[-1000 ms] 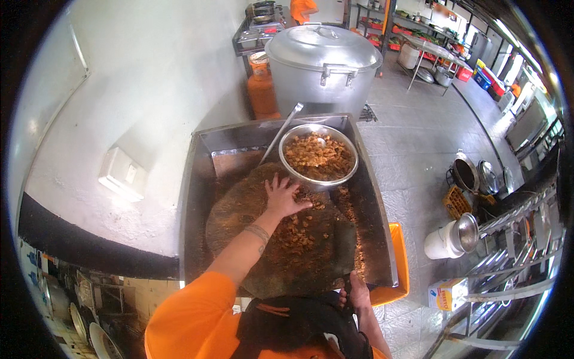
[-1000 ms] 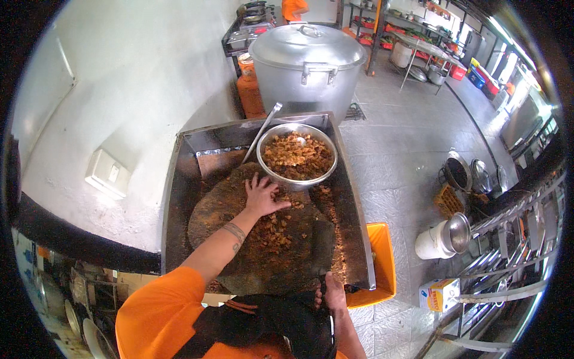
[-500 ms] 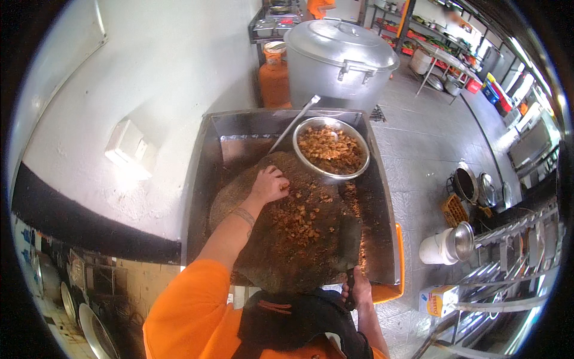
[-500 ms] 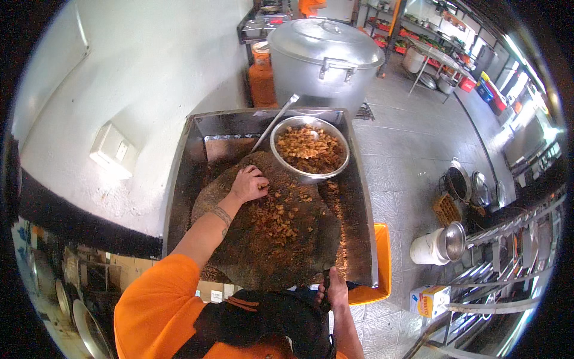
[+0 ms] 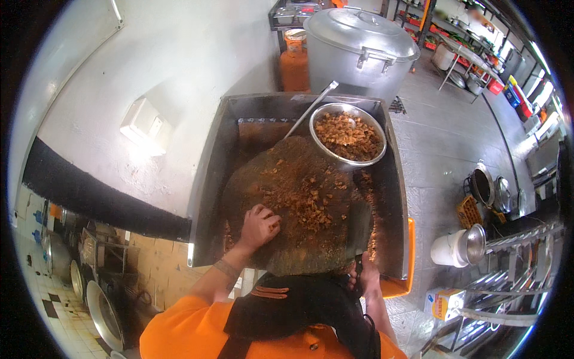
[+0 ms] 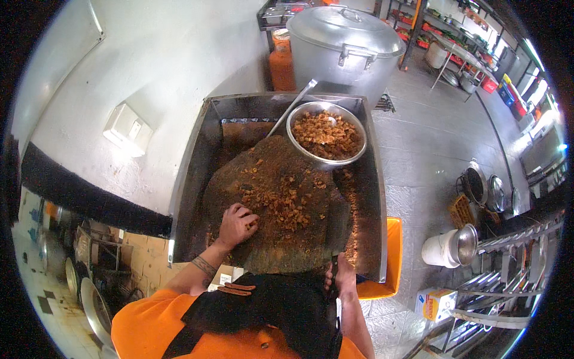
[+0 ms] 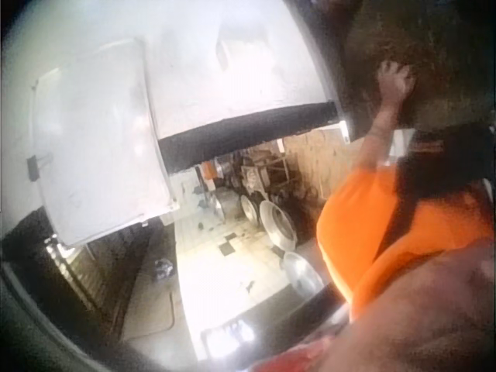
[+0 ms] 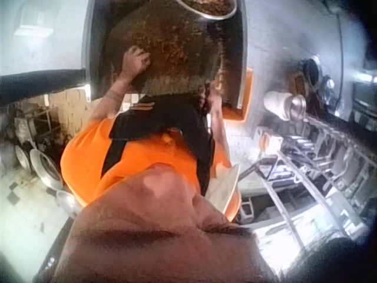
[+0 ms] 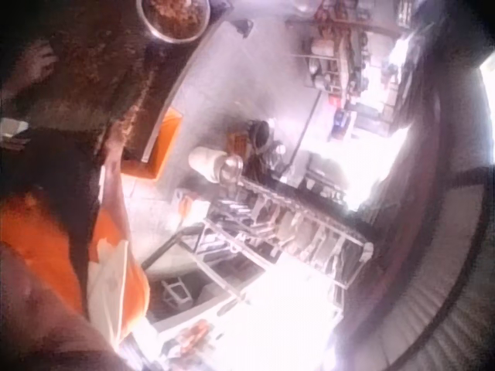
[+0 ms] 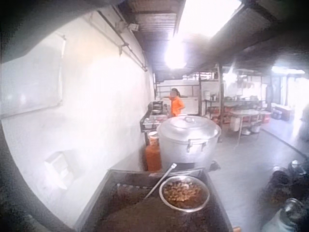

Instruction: The person chops pieces of cooked meat into smaller bits using a large cleaver on a wooden cutting board, occasionally moving the chopped pieces into a metal bowl.

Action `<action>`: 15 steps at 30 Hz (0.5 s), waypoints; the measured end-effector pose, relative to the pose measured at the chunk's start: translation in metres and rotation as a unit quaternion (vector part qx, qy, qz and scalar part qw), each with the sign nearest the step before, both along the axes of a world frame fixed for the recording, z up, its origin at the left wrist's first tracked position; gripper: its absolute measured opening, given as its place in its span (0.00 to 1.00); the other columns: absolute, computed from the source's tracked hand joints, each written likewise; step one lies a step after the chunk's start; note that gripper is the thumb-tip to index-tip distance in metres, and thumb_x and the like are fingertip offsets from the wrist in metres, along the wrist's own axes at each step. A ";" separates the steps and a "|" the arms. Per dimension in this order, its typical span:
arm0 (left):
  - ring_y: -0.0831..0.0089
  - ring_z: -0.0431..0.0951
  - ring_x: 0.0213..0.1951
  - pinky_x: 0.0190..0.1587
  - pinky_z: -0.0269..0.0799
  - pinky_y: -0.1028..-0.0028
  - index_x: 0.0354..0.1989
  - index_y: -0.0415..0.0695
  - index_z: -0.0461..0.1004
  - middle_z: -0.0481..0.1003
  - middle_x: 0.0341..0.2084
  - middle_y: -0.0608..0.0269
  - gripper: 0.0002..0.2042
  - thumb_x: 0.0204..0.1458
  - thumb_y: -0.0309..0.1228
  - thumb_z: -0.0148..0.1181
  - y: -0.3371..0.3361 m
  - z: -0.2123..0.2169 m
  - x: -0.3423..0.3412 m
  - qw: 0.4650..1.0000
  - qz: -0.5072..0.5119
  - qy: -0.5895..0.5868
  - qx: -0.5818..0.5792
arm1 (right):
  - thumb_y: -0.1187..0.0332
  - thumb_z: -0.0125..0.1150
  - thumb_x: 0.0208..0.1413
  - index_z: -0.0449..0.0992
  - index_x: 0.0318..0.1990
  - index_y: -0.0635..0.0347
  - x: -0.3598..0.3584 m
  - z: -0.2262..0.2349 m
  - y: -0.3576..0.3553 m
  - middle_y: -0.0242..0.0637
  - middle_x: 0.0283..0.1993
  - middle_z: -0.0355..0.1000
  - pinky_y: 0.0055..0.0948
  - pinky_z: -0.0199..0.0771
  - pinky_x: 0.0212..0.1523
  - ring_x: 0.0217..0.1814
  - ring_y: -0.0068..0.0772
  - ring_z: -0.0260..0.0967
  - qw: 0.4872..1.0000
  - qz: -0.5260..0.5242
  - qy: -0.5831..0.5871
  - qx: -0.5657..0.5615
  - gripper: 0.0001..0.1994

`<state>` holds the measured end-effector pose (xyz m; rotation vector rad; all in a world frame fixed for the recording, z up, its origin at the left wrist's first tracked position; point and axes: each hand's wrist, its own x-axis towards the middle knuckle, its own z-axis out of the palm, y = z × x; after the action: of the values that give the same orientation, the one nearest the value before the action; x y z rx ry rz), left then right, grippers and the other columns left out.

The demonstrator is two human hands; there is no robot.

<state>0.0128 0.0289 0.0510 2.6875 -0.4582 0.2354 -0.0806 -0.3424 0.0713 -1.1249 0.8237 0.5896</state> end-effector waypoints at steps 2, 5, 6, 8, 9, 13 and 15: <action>0.53 0.68 0.61 0.62 0.59 0.41 0.43 0.54 0.82 0.76 0.46 0.61 0.12 0.50 0.38 0.67 -0.002 0.005 -0.009 0.997 0.042 0.047 0.036 | 0.37 0.42 0.68 0.66 0.34 0.55 0.008 0.001 -0.001 0.32 0.18 0.63 0.38 0.66 0.17 0.15 0.33 0.61 1.000 0.020 -0.011 -0.005 0.28; 0.49 0.62 0.67 0.70 0.48 0.40 0.53 0.54 0.79 0.72 0.56 0.56 0.23 0.50 0.47 0.69 -0.011 0.022 -0.014 0.984 0.084 0.114 0.108 | 0.38 0.42 0.69 0.66 0.33 0.55 0.014 0.001 -0.004 0.34 0.18 0.63 0.38 0.67 0.17 0.15 0.33 0.62 0.999 0.040 -0.030 -0.015 0.27; 0.48 0.59 0.69 0.72 0.44 0.41 0.58 0.53 0.76 0.69 0.61 0.53 0.29 0.49 0.50 0.70 -0.020 0.038 -0.015 0.981 0.086 0.131 0.118 | 0.39 0.42 0.70 0.66 0.33 0.56 0.016 -0.008 -0.006 0.34 0.18 0.64 0.39 0.67 0.17 0.15 0.33 0.62 0.999 0.035 -0.032 -0.004 0.27; 0.44 0.52 0.73 0.74 0.38 0.41 0.67 0.51 0.66 0.60 0.68 0.46 0.42 0.46 0.57 0.72 -0.035 0.046 -0.007 0.980 0.079 0.147 0.106 | 0.39 0.42 0.70 0.66 0.33 0.56 0.020 -0.019 -0.009 0.35 0.18 0.64 0.39 0.67 0.17 0.15 0.34 0.62 0.998 0.038 -0.041 0.007 0.28; 0.42 0.48 0.74 0.74 0.37 0.41 0.72 0.49 0.59 0.54 0.71 0.43 0.49 0.43 0.59 0.73 -0.043 0.043 0.000 0.983 0.071 0.145 0.083 | 0.38 0.43 0.69 0.66 0.33 0.56 0.022 -0.021 -0.009 0.36 0.18 0.64 0.39 0.68 0.17 0.15 0.34 0.62 0.998 0.047 -0.048 0.007 0.28; 0.35 0.35 0.76 0.75 0.32 0.41 0.77 0.38 0.34 0.36 0.75 0.31 0.68 0.39 0.62 0.74 -0.096 0.035 0.015 0.982 0.038 0.171 0.070 | 0.38 0.45 0.69 0.66 0.33 0.57 0.025 -0.024 -0.009 0.36 0.18 0.64 0.38 0.68 0.17 0.15 0.34 0.63 0.996 0.060 -0.071 0.003 0.28; 0.32 0.32 0.75 0.74 0.33 0.41 0.75 0.33 0.28 0.33 0.74 0.28 0.71 0.39 0.66 0.72 -0.122 -0.001 0.013 0.985 0.074 0.145 0.053 | 0.38 0.45 0.68 0.66 0.33 0.57 0.024 -0.026 -0.010 0.36 0.18 0.64 0.38 0.68 0.16 0.15 0.34 0.63 0.996 0.061 -0.070 0.014 0.28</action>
<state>0.0258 -0.0929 0.0498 2.7999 -0.1886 -0.1422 -0.0562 -0.3522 0.0458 -1.1821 0.6274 0.6139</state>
